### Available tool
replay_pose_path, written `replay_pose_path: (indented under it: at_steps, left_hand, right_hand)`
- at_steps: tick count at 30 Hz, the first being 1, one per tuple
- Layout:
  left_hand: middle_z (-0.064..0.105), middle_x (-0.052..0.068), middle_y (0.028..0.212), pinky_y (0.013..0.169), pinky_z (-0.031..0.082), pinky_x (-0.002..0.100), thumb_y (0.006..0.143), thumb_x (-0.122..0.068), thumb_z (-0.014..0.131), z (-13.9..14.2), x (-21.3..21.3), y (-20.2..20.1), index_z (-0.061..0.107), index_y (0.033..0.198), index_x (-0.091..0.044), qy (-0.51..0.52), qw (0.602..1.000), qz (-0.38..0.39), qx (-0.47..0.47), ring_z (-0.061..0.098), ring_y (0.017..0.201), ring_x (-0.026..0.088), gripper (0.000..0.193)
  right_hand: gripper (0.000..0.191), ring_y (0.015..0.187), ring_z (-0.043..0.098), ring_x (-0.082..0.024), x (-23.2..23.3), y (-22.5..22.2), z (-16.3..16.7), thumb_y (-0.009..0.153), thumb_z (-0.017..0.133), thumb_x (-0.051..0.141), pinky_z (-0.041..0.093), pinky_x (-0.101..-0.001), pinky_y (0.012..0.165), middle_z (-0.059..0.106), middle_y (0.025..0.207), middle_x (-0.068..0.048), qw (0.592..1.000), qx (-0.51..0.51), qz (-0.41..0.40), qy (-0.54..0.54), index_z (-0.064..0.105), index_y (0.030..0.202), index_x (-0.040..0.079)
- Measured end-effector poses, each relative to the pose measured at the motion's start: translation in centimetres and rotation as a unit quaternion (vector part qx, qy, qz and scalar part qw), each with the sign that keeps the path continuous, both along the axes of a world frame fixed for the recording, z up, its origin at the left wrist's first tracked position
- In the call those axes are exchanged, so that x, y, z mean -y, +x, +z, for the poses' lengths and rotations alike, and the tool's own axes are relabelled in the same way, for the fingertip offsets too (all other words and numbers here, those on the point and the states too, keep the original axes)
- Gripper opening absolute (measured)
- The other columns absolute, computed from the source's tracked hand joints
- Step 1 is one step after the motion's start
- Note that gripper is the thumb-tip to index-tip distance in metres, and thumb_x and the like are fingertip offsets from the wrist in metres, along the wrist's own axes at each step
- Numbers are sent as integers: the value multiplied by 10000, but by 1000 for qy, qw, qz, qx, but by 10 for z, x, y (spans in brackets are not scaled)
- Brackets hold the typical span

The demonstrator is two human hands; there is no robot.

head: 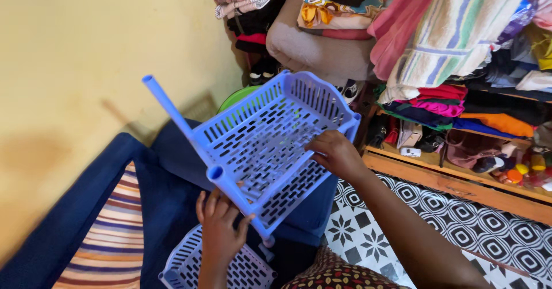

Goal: The person attaches blue plastic leg tubes to the corners of an upside-down perforated plastic basket, pressing each tube onto the basket's corner posts by hand. They work around the basket on a cushioned surface, fitting the legs one at a time until the stand is assembled.

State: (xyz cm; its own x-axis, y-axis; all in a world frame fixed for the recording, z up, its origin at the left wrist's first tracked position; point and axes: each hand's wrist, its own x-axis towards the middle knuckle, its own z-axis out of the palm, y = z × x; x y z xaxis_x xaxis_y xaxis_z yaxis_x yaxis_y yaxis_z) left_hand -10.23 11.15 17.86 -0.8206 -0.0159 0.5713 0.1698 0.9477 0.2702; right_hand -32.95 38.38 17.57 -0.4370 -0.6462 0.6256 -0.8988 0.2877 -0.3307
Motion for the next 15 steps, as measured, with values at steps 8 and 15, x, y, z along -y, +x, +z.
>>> replay_pose_path:
  at_steps: [8, 15]
  left_hand:
    - [646, 98, 1321, 1142, 284, 569, 746, -259, 788, -12, 57, -1, 728, 1171, -107, 12, 987, 158, -32, 505, 1339, 309, 455]
    - [683, 121, 1260, 1043, 457, 443, 781, -174, 812, -44, 110, -33, 707, 1218, -99, 98, 971, 216, -18, 614, 1214, 338, 456]
  right_hand:
    - [341, 860, 654, -343, 37, 71, -23, 715, 785, 91, 504, -463, 763, 689, 905, -118, 999, 20, 6, -44, 712, 1046, 53]
    - [343, 973, 630, -343, 93, 106, -19, 857, 643, 32, 525, -442, 852, 635, 1038, -139, 999, 44, 8, 1, 661, 1199, 26]
